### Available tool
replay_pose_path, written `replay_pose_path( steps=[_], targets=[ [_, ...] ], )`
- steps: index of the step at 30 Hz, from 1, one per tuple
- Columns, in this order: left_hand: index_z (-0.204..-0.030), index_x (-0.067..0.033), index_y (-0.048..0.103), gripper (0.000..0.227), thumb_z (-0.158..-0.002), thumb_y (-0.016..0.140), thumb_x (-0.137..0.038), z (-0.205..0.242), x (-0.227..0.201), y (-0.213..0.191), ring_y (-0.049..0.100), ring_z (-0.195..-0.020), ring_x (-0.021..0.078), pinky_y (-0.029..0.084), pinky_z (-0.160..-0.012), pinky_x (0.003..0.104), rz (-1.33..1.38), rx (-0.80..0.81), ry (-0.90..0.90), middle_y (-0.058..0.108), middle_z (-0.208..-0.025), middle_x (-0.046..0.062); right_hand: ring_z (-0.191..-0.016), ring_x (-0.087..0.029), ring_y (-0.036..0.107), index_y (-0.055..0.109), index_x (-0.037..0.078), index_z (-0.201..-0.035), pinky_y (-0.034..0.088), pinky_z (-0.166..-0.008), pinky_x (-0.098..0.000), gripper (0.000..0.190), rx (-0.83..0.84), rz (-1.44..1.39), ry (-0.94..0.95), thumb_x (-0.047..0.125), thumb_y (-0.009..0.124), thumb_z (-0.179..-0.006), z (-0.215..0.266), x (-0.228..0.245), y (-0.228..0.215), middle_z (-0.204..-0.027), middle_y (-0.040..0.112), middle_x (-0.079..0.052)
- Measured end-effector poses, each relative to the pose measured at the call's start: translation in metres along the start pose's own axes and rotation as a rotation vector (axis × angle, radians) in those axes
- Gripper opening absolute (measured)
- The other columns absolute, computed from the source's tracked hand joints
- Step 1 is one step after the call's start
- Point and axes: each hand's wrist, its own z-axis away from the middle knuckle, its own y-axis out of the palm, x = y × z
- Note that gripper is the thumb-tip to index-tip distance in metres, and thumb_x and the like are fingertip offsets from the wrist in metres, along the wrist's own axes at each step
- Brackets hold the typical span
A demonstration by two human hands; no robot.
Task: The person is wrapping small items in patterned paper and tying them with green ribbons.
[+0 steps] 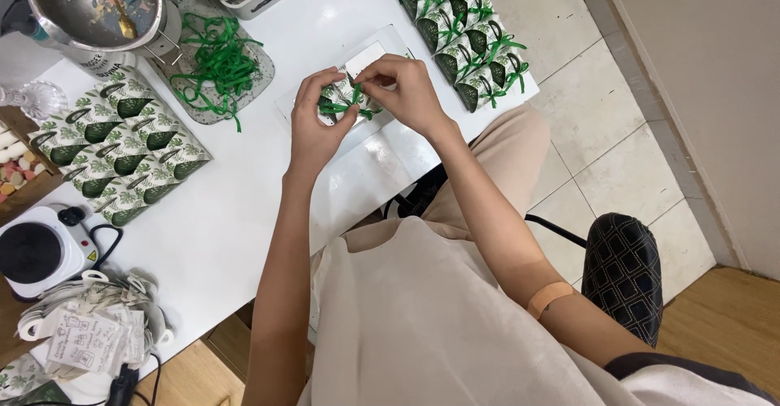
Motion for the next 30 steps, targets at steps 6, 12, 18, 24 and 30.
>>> replay_pose_path(
  steps=[6,12,18,24,30],
  targets=[
    [-0.126,-0.0063,0.064,0.046,-0.084,0.081,-0.002,0.003,0.000,0.001,0.062,-0.129,0.0281,0.051,-0.108,0.038,0.004,-0.006,0.008,0.061,-0.138,0.013,-0.080,-0.008,0.070,0.070,0.004,-0.108,0.059,-0.071,-0.0247,0.013,-0.114,-0.076,0.077,0.006,0.073,-0.096,0.015,-0.011,-0.004,-0.091,0.073,-0.003],
    [-0.127,-0.0058,0.064,0.045,-0.086,0.083,-0.002,0.002,0.002,0.004,0.062,-0.129,0.0273,0.052,-0.108,0.037,0.017,-0.029,0.013,0.061,-0.138,0.013,-0.070,-0.008,0.064,0.067,0.006,-0.107,0.054,-0.064,-0.0251,0.018,-0.190,0.038,0.129,0.009,0.079,-0.095,0.061,-0.034,0.019,-0.088,0.072,-0.002],
    [-0.128,-0.0053,0.064,0.046,-0.086,0.083,-0.003,0.003,0.001,0.003,0.062,-0.130,0.0271,0.051,-0.109,0.037,0.026,-0.024,0.008,0.060,-0.140,0.014,-0.062,-0.012,0.061,0.069,0.003,-0.113,0.052,-0.058,-0.0281,0.030,-0.285,0.113,0.113,0.006,0.078,-0.084,0.059,-0.001,0.023,-0.087,0.066,-0.008],
    [-0.128,-0.0051,0.064,0.046,-0.087,0.084,-0.005,0.003,0.001,0.002,0.062,-0.130,0.0271,0.051,-0.109,0.037,0.005,-0.034,0.014,0.061,-0.140,0.014,-0.063,-0.015,0.064,0.075,0.003,-0.095,0.053,-0.060,-0.0300,0.007,-0.251,0.187,0.077,0.006,0.077,-0.088,0.063,-0.023,0.027,-0.087,0.070,-0.008],
    [-0.127,-0.0055,0.065,0.045,-0.086,0.084,-0.005,0.003,0.000,0.004,0.063,-0.129,0.0264,0.053,-0.108,0.037,0.009,-0.038,-0.003,0.062,-0.140,0.014,-0.062,-0.014,0.064,0.074,0.001,-0.095,0.052,-0.059,-0.0289,0.008,-0.242,0.134,0.132,0.006,0.076,-0.089,0.068,-0.026,0.026,-0.086,0.070,-0.008]
  ],
)
